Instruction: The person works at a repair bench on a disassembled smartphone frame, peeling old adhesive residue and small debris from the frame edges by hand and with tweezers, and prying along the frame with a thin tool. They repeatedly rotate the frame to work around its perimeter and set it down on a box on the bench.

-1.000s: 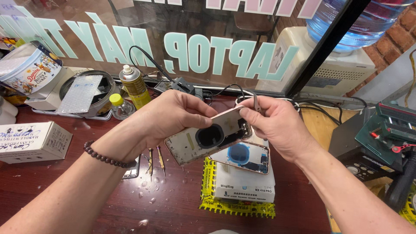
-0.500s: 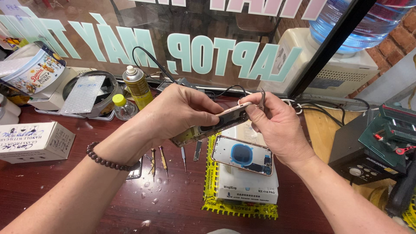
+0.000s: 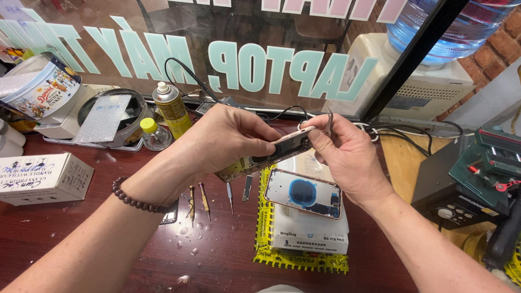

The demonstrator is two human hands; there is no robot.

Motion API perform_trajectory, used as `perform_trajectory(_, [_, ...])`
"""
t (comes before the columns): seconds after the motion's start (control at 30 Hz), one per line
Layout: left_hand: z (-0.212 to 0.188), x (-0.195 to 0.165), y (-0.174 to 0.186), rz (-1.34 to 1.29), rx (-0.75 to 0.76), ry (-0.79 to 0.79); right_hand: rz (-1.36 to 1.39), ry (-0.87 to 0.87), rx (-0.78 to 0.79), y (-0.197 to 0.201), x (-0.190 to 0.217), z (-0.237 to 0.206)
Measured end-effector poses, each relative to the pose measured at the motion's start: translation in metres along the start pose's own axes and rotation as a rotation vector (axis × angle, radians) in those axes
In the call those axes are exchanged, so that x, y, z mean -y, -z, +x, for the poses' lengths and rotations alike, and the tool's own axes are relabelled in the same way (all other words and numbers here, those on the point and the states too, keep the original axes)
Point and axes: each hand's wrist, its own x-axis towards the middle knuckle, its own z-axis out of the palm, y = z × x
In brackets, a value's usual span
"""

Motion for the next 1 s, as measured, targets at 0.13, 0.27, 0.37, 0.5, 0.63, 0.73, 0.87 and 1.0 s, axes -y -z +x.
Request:
perform_trajectory(0.13, [0.006,0.007,0.003,0.105,-0.007,-0.038,0.043,-0.081,-0.003,-0.003,0.004,0.003])
perform_trajectory(0.27, [0.015,0.011,0.007,0.083,0.005,0.014,0.041,-0.206,-0.011,-0.003,0.01,0.008])
perform_trajectory(0.37, [0.016,0.012,0.007,0.0,0.002,0.124,0.102,-0.247,-0.002,-0.003,0.012,0.011])
perform_trajectory(0.5, [0.013,0.008,0.006,-0.018,0.003,0.12,0.11,-0.29,-0.005,-0.001,0.011,0.01])
perform_trajectory(0.63, [0.011,0.004,0.003,-0.056,-0.04,0.11,0.17,-0.213,0.006,0.0,0.005,0.011])
perform_trajectory(0.73, [0.008,0.001,0.002,-0.138,-0.046,0.062,0.195,-0.194,-0.011,0.004,0.002,0.011])
perform_trajectory(0.87, [0.002,-0.007,0.005,-0.051,-0.07,0.034,0.253,-0.123,-0.008,0.008,0.002,0.009])
perform_trajectory(1.0, [0.0,-0.015,0.005,-0.049,-0.071,0.02,0.304,-0.118,-0.02,0.008,0.004,0.008])
